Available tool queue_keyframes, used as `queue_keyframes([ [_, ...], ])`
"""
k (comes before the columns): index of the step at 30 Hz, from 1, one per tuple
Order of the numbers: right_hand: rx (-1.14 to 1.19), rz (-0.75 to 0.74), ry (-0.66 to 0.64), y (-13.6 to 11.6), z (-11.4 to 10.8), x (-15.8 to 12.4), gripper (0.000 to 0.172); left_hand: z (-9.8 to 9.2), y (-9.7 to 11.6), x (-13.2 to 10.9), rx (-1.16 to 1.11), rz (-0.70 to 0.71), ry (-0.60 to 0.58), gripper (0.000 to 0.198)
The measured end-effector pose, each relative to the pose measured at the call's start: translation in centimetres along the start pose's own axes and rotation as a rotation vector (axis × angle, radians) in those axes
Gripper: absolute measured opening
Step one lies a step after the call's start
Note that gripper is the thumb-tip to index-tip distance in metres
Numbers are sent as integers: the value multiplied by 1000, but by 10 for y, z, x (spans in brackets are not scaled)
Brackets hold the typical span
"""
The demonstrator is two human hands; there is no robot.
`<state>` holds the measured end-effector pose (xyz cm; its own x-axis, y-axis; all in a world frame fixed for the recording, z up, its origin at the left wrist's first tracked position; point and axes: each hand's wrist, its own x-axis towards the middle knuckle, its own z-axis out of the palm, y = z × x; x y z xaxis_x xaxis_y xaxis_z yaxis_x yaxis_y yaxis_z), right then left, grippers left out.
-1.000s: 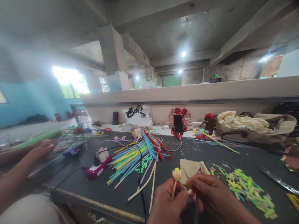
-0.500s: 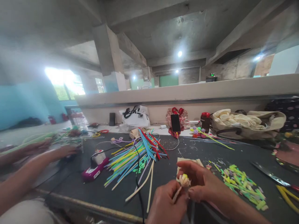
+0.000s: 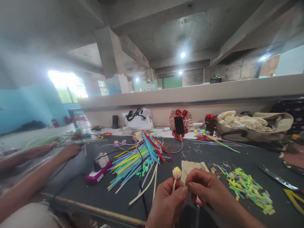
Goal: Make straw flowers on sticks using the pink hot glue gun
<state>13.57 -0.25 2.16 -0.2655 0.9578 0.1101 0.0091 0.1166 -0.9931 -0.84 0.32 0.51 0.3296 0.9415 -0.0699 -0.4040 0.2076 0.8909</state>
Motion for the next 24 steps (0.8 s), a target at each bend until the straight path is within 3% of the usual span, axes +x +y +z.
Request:
queue_keyframes([
  [2, -221, -17, -39, 1, -3, 5, 20, -4, -2, 2, 55, 19, 12, 30],
  [6, -621, -86, -67, 7, -11, 16, 15, -15, 9, -3, 206, -78, 82, 22],
  [12, -932, -222, -182, 15, -10, 29, 14, -24, 22, -16, 270, -72, 79, 23],
  [17, -1021, -258, -224, 18, -14, 36, 20, -25, 24, -18, 286, -63, 39, 34],
  [21, -1005, -267, -121, 12, -13, 28, 20, -27, 27, -18, 201, 16, 46, 35],
  [24, -876, -235, -47, 3, -1, 13, 23, -24, 29, -17, 90, 80, 57, 32],
])
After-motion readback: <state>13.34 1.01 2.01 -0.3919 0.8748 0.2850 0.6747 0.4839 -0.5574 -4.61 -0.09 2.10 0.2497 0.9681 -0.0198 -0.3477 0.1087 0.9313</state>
